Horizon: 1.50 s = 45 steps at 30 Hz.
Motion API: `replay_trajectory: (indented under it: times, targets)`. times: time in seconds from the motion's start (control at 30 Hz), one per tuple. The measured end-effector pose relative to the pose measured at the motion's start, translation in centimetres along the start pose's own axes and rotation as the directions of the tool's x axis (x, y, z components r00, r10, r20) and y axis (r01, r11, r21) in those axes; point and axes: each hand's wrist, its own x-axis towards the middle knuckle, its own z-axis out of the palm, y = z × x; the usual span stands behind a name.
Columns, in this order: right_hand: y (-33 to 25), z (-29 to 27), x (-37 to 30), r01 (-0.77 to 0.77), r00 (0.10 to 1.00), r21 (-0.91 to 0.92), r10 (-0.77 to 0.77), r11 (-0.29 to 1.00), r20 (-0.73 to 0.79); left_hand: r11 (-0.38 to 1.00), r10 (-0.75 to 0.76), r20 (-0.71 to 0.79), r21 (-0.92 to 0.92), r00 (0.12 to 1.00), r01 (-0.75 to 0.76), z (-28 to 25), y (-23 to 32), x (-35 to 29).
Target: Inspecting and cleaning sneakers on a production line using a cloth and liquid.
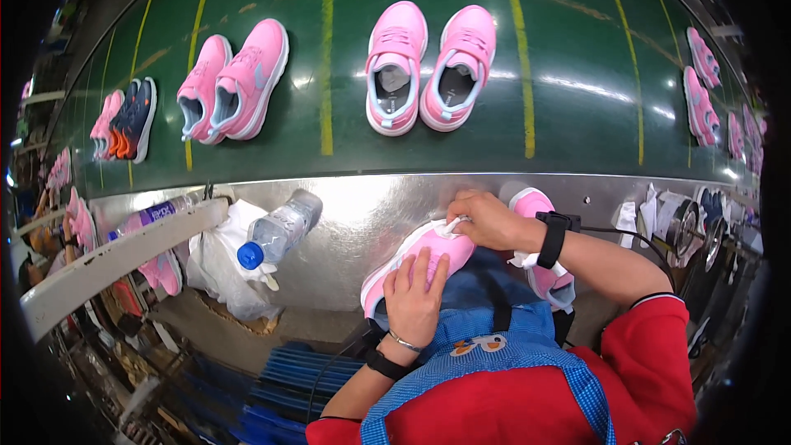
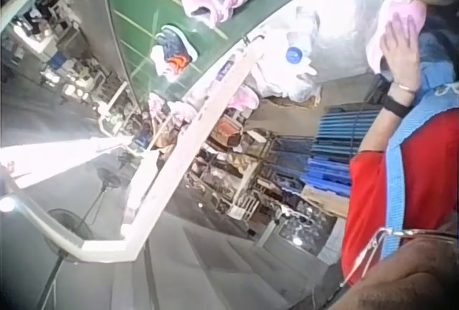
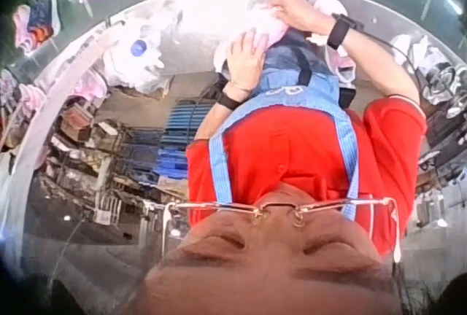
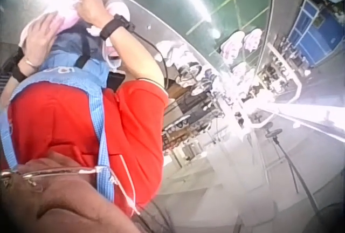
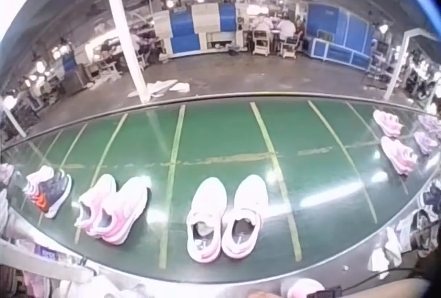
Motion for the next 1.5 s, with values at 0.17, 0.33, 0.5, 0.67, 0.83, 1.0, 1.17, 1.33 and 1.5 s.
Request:
replay_trajectory:
  times: [0.17, 0.33, 0.5, 0.67, 0.83, 1.0, 1.17, 1.33, 1.5]
  targets:
    - [1.2, 0.4, 0.8, 0.078, 0.995, 0.01, -0.078, 0.997, 0.068, 0.996, -0.085, 0.001, 0.01, 0.996, 0.085, 0.1, -0.1, 0.1]
    - [1.9, 0.4, 1.1, 0.151, 0.982, 0.04, -0.154, 0.988, 0.113, 0.995, -0.102, 0.021, 0.004, 0.995, 0.102, 0.1, -0.3, 0.4]
    - [1.7, 0.8, 1.8, 0.142, 0.982, 0.023, -0.144, 0.99, 0.119, 0.989, -0.143, 0.021, -0.022, 0.989, 0.144, 0.1, -0.5, 0.1]
    - [1.5, 1.5, 2.4, 0.192, 0.974, -0.037, -0.186, 0.981, 0.127, 0.992, -0.118, 0.003, -0.046, 0.993, 0.118, 0.3, -0.9, 0.3]
    - [1.2, 1.6, 2.1, 0.18, 0.98, -0.027, -0.177, 0.983, 0.085, 0.991, -0.117, -0.008, -0.062, 0.993, 0.116, 0.2, -1.4, -0.2]
    - [1.2, 2.9, 2.4, 0.265, 0.964, -0.161, -0.26, 0.951, 0.055, 0.994, -0.065, -0.001, -0.082, 0.998, 0.065, 0.3, -2.0, -0.3]
    - [0.5, 2.4, 4.9, 0.105, 0.989, -0.002, -0.105, 0.994, -0.105, 0.993, -0.066, -0.006, -0.094, 0.998, 0.065, 0.2, -2.6, -0.4]
    - [0.6, 0.8, 4.9, 0.099, 0.994, 0.097, -0.103, 0.99, 0.034, 0.994, -0.072, -0.019, -0.087, 0.997, 0.07, 0.1, -3.1, -0.7]
    - [0.8, 2.2, 4.1, 0.114, 0.968, 0.092, -0.131, 0.989, 0.216, 0.989, -0.102, -0.023, -0.109, 0.994, 0.099, 0.2, -3.4, -0.8]
